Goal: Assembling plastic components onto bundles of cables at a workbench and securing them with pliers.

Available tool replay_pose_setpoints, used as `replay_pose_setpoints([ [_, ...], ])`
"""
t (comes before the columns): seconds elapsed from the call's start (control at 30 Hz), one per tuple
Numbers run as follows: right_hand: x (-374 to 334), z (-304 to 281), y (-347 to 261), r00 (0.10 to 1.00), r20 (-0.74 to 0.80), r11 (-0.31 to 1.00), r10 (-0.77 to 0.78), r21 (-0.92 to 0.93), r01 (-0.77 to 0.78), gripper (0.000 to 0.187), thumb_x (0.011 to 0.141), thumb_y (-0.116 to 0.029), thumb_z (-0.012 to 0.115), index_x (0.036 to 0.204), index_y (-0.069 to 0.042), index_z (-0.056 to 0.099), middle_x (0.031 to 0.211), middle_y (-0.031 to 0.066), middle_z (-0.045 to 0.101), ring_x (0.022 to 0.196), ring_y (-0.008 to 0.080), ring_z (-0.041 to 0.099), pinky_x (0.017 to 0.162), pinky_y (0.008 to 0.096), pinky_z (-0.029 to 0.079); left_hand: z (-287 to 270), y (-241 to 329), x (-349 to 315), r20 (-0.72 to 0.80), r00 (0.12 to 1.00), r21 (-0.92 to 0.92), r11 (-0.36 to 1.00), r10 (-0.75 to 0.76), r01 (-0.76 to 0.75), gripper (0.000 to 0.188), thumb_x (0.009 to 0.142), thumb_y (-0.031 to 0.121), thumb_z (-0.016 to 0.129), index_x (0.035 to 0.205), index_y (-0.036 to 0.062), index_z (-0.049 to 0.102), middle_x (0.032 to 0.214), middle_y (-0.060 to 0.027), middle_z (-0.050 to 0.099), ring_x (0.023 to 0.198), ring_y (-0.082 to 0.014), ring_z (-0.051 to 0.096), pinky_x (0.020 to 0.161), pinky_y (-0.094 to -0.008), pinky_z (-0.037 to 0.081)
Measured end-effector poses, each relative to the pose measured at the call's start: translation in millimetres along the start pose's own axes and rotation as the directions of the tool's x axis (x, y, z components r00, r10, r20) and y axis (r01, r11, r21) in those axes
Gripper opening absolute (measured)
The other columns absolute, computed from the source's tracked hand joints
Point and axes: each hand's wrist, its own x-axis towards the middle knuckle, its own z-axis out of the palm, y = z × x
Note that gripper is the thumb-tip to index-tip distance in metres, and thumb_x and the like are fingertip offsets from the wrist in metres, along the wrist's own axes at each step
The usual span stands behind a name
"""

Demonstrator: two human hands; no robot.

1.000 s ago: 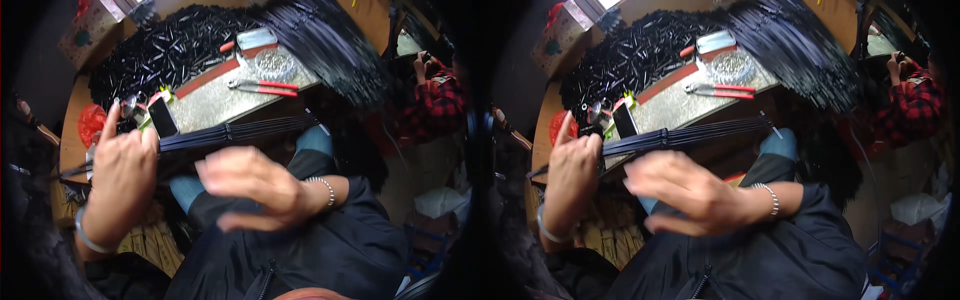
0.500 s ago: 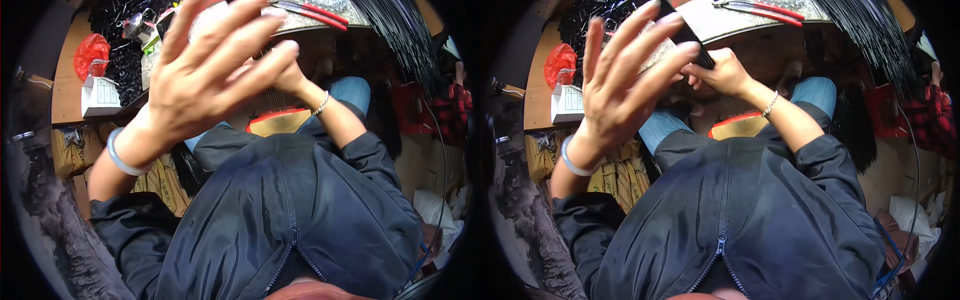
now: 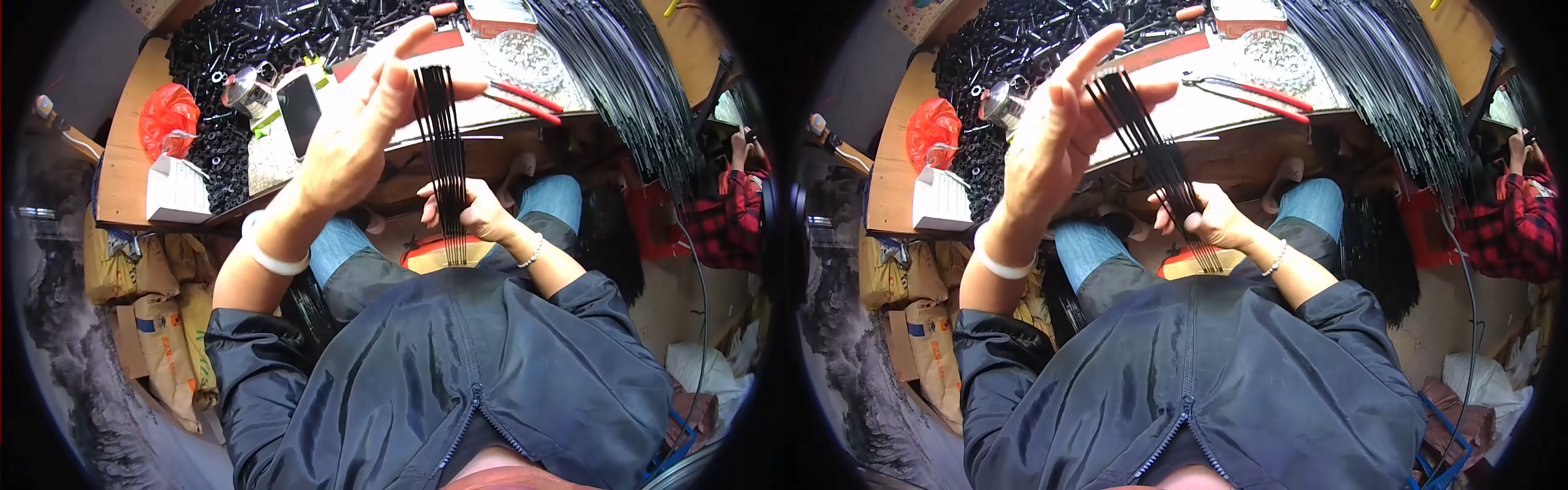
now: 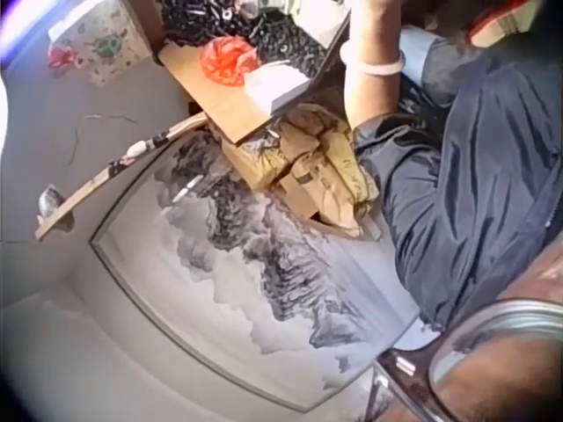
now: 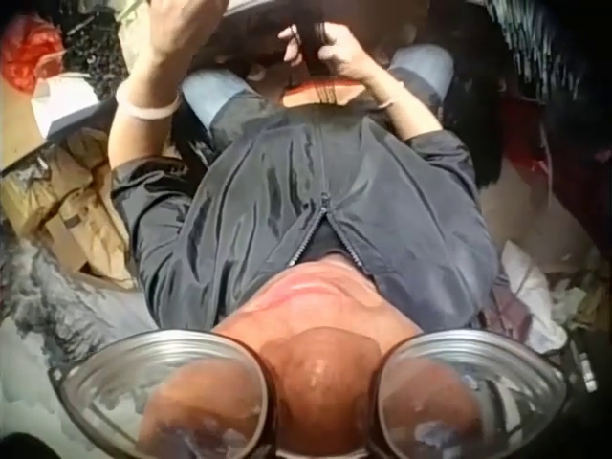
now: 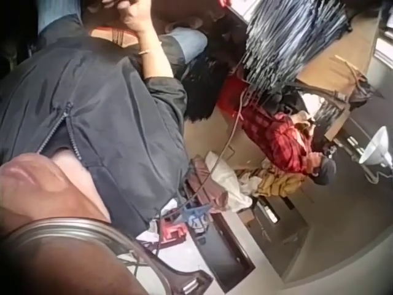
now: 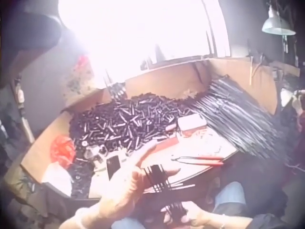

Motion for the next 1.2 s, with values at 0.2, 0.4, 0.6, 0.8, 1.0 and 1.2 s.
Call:
replay_pose_setpoints([
  [0.2,19,-5,-34,0.980,-0.196,0.990,0.037,-0.126,-0.063,0.050,0.089,-0.046,0.051,0.098,0.002,0.060,0.081,0.0064,0.064,0.076,0.0138,0.061,0.069,0.0273,0.050,35,25,-36,0.354,0.935,-0.160,0.985,0.004,0.057,0.095,0.084,0.062,0.043,0.140,-0.0047,0.006,0.132,-0.0267,0.039,0.123,-0.0318,0.042,0.102,-0.0407,0.032],
  [0.4,8,17,-36,0.972,-0.206,0.983,0.115,-0.120,-0.141,0.047,0.095,-0.041,0.039,0.097,0.002,0.058,0.067,0.0078,0.061,0.054,0.0106,0.058,0.051,0.0209,0.048,-9,-50,-34,-0.338,0.938,0.254,0.967,0.070,0.019,0.055,0.098,0.038,0.027,0.126,-0.0069,0.042,0.123,-0.0190,0.051,0.120,-0.0244,0.045,0.105,-0.0363,0.028],
  [0.6,12,19,-31,0.950,-0.288,0.977,0.117,-0.136,-0.161,0.043,0.096,-0.038,0.039,0.088,0.001,0.056,0.062,0.0077,0.059,0.049,0.0114,0.056,0.048,0.0217,0.047,14,-87,-23,-0.334,0.937,0.145,0.976,-0.106,0.162,0.022,0.089,0.018,0.056,0.098,-0.0001,0.065,0.090,-0.0088,0.066,0.084,-0.0167,0.061,0.074,-0.0277,0.047],
  [0.8,26,11,-31,0.952,-0.307,0.984,0.004,-0.166,-0.058,0.035,0.096,-0.034,0.039,0.087,-0.002,0.048,0.058,0.0075,0.056,0.044,0.0120,0.052,0.042,0.0218,0.042,10,-91,-9,-0.323,0.946,0.297,0.947,-0.018,0.120,0.013,0.080,0.005,0.064,0.092,-0.0002,0.067,0.084,-0.0092,0.068,0.075,-0.0115,0.063,0.066,-0.0237,0.049],
  [1.0,21,12,-29,0.918,-0.396,0.987,0.001,-0.147,-0.065,0.027,0.095,-0.031,0.044,0.094,-0.003,0.042,0.059,0.0101,0.056,0.042,0.0124,0.052,0.040,0.0220,0.042,-31,-90,8,-0.256,0.967,0.280,0.957,-0.003,0.077,0.029,0.089,0.010,0.054,0.117,0.0036,0.055,0.105,-0.0096,0.061,0.097,-0.0168,0.058,0.084,-0.0285,0.045],
  [1.2,16,19,-32,0.924,-0.382,0.981,0.024,-0.167,-0.094,0.029,0.095,-0.031,0.043,0.090,-0.003,0.041,0.060,0.0126,0.057,0.044,0.0141,0.053,0.042,0.0228,0.044,-172,-147,59,-0.530,0.823,0.838,0.273,0.203,0.472,0.026,0.079,0.026,0.065,0.089,0.0026,0.063,0.083,-0.0149,0.062,0.077,-0.0298,0.062,0.070,-0.0377,0.049],
])
